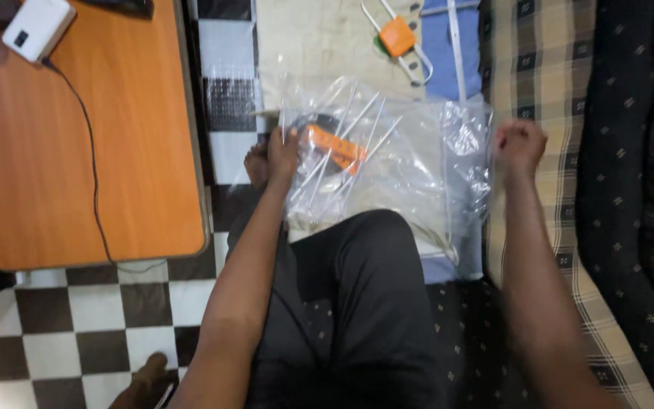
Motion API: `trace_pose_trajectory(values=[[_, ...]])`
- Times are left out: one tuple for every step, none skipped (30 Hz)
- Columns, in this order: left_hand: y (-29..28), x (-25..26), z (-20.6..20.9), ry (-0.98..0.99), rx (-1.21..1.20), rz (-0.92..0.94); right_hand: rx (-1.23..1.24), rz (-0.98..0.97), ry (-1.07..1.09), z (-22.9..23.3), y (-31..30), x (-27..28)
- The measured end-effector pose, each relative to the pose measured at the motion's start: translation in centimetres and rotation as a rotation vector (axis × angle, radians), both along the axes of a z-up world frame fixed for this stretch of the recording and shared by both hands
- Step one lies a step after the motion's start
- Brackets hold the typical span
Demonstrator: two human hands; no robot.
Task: Assemble a television antenna from its plastic and metal components.
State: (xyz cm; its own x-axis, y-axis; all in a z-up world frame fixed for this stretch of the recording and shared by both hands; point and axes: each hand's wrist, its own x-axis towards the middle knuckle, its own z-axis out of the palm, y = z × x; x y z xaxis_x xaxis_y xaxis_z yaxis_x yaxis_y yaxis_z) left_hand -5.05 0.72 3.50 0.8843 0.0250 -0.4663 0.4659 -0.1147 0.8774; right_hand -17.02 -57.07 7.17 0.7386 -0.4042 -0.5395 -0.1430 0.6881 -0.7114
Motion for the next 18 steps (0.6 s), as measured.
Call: trace_pose_trajectory(values=[[-0.1,0.0,1.8,0.003,0.007,0.003,0.007,0.003,0.003,2.9,3.5,-1.2],[-0.3,0.0,3.6,0.087,0.004,-0.005,-0.152,0.278,0.207,6.0,6.9,-2.4],[-0.6,0.7,5.5,0.162,0.000,-0.016,-0.314,0.548,0.401,9.0,10.2,-3.1],[-0.4,0.3,2.9,0.156,0.005,-0.016,-0.311,0.547,0.395,11.5,13.7,-2.6],[-0.3,-0.2,0.2,0.065,-0.098,0.023,-0.230,0.643,0.466,14.1,16.9,-2.0],[-0.3,-0.6,-2.4,-0.027,-0.199,0.060,-0.149,0.739,0.534,16.7,20.0,-1.4],[-0.1,-0.9,-3.0,-0.026,-0.196,0.059,-0.145,0.739,0.533,14.0,20.7,-1.8],[0.1,-1.1,-3.5,0.000,-0.158,0.052,-0.011,0.834,0.378,11.3,21.3,-2.1],[0.1,-0.7,-4.2,0.018,-0.122,0.044,0.120,0.923,0.214,8.5,21.9,-2.0],[0.1,-0.6,-4.4,0.011,-0.120,0.042,0.119,0.923,0.206,7.6,23.6,-1.3],[0.3,-0.9,-4.7,-0.028,-0.119,0.049,0.128,0.877,0.175,6.6,25.4,-1.1],[0.5,-1.2,-5.0,-0.066,-0.119,0.055,0.136,0.831,0.144,5.7,27.3,-0.8],[0.3,-1.2,-5.2,-0.065,-0.116,0.054,0.139,0.831,0.143,5.0,28.5,-0.1],[0.2,-1.2,-5.4,0.000,-0.246,0.121,0.025,0.848,0.090,4.4,29.6,0.6],[-0.1,-1.3,-5.6,0.067,-0.378,0.188,-0.091,0.863,0.038,3.7,30.7,1.2],[-0.1,-1.0,-4.6,0.068,-0.377,0.189,-0.089,0.863,0.040,3.4,31.1,1.6],[-0.2,-0.8,-3.6,0.083,-0.383,0.176,-0.206,0.876,-0.011,3.0,31.5,2.0],[-0.2,-0.5,-2.6,0.098,-0.388,0.164,-0.323,0.887,-0.063,2.7,31.9,2.3]])
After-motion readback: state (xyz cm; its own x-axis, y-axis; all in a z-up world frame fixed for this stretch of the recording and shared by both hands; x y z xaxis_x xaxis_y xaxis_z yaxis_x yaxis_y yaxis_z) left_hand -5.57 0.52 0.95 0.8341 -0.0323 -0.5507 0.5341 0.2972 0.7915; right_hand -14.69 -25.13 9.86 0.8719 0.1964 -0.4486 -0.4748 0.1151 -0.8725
